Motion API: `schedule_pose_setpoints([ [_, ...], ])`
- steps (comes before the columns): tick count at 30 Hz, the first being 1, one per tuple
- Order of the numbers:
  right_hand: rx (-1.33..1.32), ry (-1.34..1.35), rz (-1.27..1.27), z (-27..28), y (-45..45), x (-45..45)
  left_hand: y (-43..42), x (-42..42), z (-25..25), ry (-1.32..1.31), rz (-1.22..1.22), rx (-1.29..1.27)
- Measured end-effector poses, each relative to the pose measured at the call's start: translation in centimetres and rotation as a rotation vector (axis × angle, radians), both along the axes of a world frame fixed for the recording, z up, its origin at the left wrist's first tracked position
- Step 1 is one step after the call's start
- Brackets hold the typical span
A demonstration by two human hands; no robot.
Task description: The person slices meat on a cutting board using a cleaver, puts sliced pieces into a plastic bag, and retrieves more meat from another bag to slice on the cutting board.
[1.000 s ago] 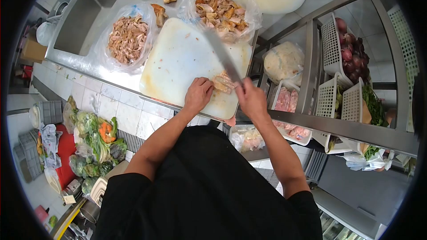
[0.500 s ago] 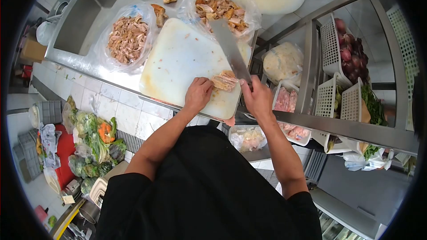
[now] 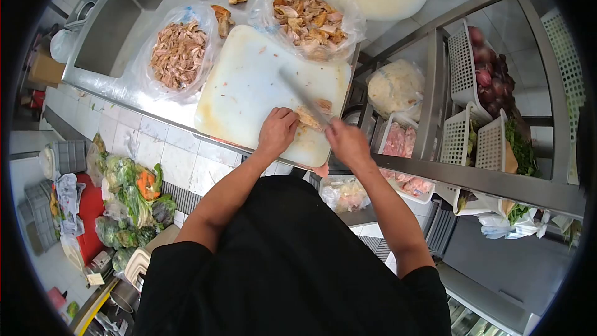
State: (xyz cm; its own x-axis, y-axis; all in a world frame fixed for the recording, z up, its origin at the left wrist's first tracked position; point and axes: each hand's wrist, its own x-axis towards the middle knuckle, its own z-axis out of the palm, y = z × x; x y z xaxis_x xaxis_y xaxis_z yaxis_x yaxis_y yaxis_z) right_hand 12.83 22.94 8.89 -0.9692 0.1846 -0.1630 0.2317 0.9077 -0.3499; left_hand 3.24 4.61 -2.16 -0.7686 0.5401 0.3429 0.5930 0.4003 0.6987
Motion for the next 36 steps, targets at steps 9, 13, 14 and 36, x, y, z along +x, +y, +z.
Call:
schedule_pose_setpoints([
  [9, -0.115, 0.152, -0.159, 4.1, -0.1, -1.7, 0.0, 0.0, -0.3, 0.005, 0.01, 0.035],
  [13, -0.052, 0.054, -0.122, 0.6, 0.4, -0.7, 0.1, 0.0, -0.2, -0.005, 0.007, 0.027],
  [14, -0.05, 0.057, -0.124, -0.4, 0.8, -0.5, 0.2, 0.1, -0.2, -0.003, 0.005, 0.029],
  [36, -0.083, 0.231, -0.142, 4.6, -0.9, -2.2, 0.0, -0.1, 0.0, 0.001, 0.005, 0.052],
])
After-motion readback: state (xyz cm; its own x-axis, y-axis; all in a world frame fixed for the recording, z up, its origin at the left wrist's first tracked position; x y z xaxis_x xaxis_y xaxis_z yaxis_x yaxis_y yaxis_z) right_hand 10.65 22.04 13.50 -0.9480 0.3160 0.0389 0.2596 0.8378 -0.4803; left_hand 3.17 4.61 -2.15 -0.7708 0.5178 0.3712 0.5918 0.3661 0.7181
